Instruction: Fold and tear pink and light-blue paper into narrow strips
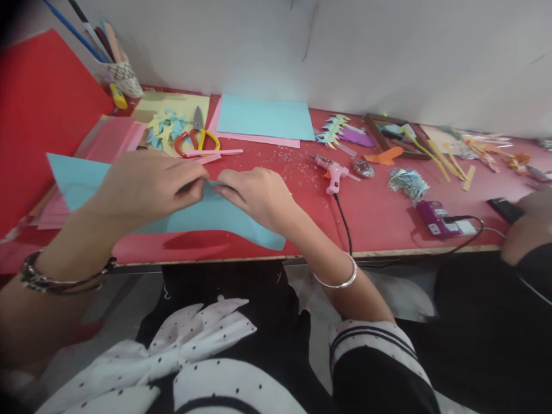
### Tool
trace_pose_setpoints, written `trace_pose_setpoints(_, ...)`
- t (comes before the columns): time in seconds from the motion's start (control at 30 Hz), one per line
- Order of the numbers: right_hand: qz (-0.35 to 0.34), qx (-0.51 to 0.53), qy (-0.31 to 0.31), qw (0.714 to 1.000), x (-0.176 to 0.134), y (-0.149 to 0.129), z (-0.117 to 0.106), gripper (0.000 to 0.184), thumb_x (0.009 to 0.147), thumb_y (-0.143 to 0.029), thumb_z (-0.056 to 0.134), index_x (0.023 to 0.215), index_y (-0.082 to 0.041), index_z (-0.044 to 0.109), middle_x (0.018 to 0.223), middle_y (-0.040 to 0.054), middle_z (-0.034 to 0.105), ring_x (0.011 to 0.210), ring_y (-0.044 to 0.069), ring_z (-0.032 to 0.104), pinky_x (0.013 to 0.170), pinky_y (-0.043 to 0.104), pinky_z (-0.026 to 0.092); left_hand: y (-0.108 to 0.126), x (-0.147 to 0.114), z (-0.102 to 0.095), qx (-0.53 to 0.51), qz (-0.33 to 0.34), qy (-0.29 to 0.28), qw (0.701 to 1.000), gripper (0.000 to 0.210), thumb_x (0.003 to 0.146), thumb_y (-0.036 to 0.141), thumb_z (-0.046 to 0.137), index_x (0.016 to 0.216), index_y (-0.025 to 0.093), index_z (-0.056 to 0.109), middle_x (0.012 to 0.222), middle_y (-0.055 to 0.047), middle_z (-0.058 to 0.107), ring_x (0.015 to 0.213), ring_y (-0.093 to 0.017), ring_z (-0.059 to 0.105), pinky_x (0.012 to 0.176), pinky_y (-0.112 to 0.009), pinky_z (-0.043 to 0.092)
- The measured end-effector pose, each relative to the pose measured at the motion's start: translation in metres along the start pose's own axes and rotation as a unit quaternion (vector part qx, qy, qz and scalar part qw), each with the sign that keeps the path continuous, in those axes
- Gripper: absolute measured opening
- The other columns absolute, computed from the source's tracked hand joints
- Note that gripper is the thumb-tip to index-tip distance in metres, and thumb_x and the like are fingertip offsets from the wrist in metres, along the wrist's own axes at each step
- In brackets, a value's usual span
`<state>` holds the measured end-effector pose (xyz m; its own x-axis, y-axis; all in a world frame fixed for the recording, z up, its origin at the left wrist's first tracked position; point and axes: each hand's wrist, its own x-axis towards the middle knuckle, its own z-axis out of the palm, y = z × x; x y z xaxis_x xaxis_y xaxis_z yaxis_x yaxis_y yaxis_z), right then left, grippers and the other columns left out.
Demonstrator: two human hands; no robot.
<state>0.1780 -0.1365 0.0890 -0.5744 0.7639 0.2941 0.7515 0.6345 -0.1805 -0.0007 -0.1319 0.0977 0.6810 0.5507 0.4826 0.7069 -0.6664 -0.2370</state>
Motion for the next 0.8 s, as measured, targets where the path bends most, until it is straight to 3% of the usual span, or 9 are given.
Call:
trace_pose_setpoints(0.23, -0.040, 0.130, 0.021, 0.990, 0.007, -0.001, -0.004, 0.020, 0.083, -0.026, 0.044, 0.068, -0.016, 0.053, 0.057, -0.0034, 0.046, 0.052, 0.007, 0.036, 0.053, 0.021, 0.028, -0.001, 0.003, 0.005, -0.056, -0.008, 0.000, 0.998, 0.026, 0.078, 0.020, 0.035, 0.054, 0.023, 0.046, 0.044, 0.001, 0.045, 0.048, -0.015, 0.048, 0.045, -0.030, 0.029)
trace_pose_setpoints(0.43, -0.070, 0.193, 0.039, 0.978, 0.006, 0.006, -0.007, 0.026, 0.085, -0.028, 0.042, 0.063, -0.015, 0.047, 0.054, -0.0052, 0.038, 0.050, 0.005, 0.031, 0.051, 0.019, 0.026, -0.011, -0.003, 0.008, 0.002, -0.013, 0.032, 0.999, 0.028, 0.077, 0.016, 0.032, 0.051, 0.022, 0.042, 0.043, 0.003, 0.040, 0.041, -0.011, 0.031, 0.043, -0.028, 0.023)
trace_pose_setpoints(0.8, -0.011, 0.202, 0.047, 0.978, -0.015, 0.032, -0.020, 0.023, 0.081, -0.027, 0.047, 0.061, -0.015, 0.048, 0.053, -0.0049, 0.041, 0.050, 0.005, 0.032, 0.049, 0.021, 0.025, -0.048, -0.046, 0.015, 0.060, -0.062, 0.100, 0.991, 0.027, 0.080, 0.016, 0.037, 0.054, 0.020, 0.032, 0.043, 0.004, 0.027, 0.044, -0.009, 0.021, 0.044, -0.028, 0.017)
